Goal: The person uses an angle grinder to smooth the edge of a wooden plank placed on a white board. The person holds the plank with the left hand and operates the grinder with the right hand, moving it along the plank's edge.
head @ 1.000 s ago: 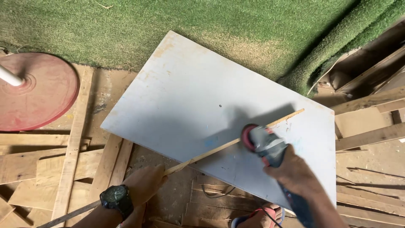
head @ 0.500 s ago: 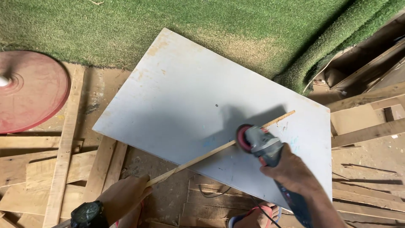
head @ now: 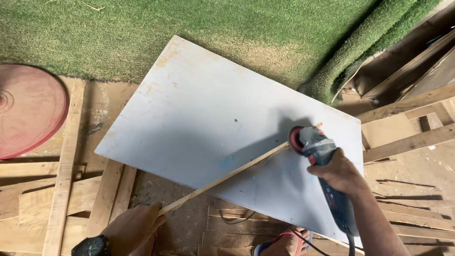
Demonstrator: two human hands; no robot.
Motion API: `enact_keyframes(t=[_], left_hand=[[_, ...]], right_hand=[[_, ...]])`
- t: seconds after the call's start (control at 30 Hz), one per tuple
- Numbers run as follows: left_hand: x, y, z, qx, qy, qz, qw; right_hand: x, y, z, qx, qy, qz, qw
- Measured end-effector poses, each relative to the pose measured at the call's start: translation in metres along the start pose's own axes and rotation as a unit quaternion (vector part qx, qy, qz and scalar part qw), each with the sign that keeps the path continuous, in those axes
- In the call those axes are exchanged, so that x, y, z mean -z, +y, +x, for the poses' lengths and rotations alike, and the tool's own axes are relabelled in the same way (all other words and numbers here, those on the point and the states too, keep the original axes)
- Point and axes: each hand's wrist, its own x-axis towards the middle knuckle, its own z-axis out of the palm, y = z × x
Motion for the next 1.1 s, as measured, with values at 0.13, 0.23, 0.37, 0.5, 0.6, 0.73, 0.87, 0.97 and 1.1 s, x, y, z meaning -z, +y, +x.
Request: enact_keyframes(t=[0.13, 0.23, 0.37, 0.5, 0.6, 0.73, 0.87, 0.97, 1.1], left_hand=[[-0.001, -0.002, 0.0, 0.001, -0.01, -0.007, 1.0], [0.003, 0.002, -0.003, 0.009, -0.015, -0.002, 1.0], [0.008, 0.007, -0.003, 0.029, -0.033, -0.005, 0.999], [0.005, 0.003, 0.002, 0.021, -0.044, 0.0, 0.999], [0.006, 0.003, 0.006, 0.022, -0.042, -0.006, 0.999], [0.006, 0.005, 0.006, 0.052, -0.063, 0.005, 0.997], [0.009, 0.012, 0.008, 0.09, -0.077, 0.015, 0.993], [0.001, 0.006, 0.017, 0.117, -0.092, 0.019, 0.989], [0.008, 0.01, 0.013, 0.119, -0.09, 0.009, 0.989]], right_hand=[[-0.015, -0.01, -0.04, 0.033, -0.101, 0.017, 0.994], [-0.024, -0.006, -0.049, 0.06, -0.125, 0.002, 0.99], [-0.019, -0.005, -0.038, 0.073, -0.106, -0.057, 0.99], [-0.004, 0.001, -0.003, 0.039, -0.103, -0.008, 0.994], [0.01, 0.014, 0.028, 0.022, -0.032, 0.006, 0.999], [0.019, 0.028, 0.064, 0.056, -0.025, 0.084, 0.995], [0.023, 0.038, 0.091, 0.059, 0.008, 0.114, 0.992], [0.031, 0.032, 0.091, 0.019, 0.02, 0.059, 0.998], [0.026, 0.015, 0.056, 0.018, -0.005, 0.006, 1.0]])
